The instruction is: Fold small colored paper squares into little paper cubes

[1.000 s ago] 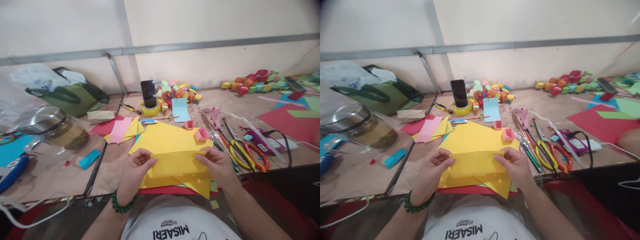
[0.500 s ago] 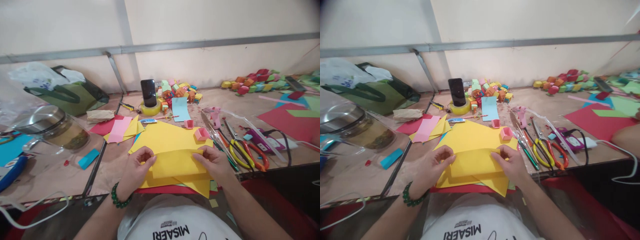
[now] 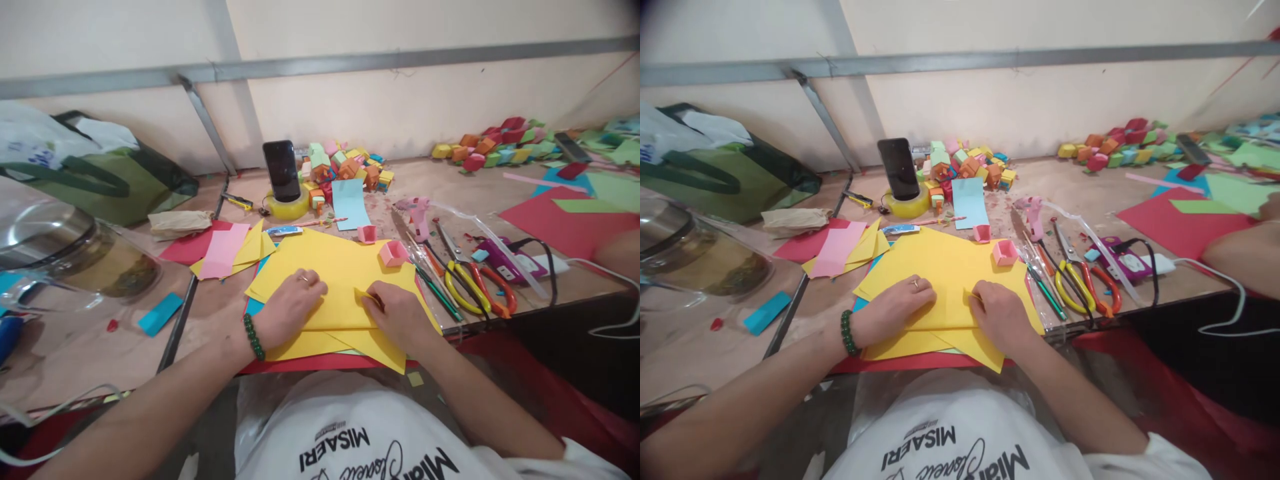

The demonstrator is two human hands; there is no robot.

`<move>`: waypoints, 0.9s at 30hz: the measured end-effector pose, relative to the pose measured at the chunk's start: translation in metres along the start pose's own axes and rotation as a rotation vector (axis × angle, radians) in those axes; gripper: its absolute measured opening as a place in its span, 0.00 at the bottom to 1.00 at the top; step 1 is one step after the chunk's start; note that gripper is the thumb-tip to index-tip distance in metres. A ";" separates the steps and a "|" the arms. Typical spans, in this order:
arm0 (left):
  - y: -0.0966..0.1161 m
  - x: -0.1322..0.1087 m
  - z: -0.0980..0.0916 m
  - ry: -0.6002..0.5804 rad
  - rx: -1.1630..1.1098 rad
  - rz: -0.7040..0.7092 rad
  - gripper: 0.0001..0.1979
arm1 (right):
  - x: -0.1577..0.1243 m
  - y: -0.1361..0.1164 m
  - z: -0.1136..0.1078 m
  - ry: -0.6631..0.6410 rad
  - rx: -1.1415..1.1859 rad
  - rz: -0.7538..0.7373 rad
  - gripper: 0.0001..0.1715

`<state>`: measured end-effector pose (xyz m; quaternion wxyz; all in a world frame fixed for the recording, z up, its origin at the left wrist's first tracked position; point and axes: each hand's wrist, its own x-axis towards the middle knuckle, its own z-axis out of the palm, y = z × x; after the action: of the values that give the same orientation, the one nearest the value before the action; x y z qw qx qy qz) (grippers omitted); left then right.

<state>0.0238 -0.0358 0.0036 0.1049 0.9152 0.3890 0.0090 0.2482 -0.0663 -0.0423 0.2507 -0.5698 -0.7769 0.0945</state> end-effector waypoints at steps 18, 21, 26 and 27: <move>0.018 -0.015 -0.022 -0.240 0.103 0.199 0.27 | 0.003 -0.017 -0.016 -0.256 -0.004 -0.758 0.12; 0.019 -0.014 -0.023 -0.224 0.078 0.207 0.26 | 0.005 -0.020 -0.016 -0.333 -0.044 -0.795 0.10; 0.022 -0.013 -0.024 -0.278 0.146 0.206 0.26 | 0.007 -0.022 -0.015 -0.394 -0.079 -0.853 0.10; 0.022 -0.013 -0.024 -0.288 0.146 0.204 0.25 | 0.007 -0.022 -0.015 -0.408 -0.081 -0.863 0.10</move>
<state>0.0282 -0.0555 0.0323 0.0912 0.9469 0.2746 -0.1398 0.2360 -0.0692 -0.0181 0.0872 -0.1746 -0.9789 0.0612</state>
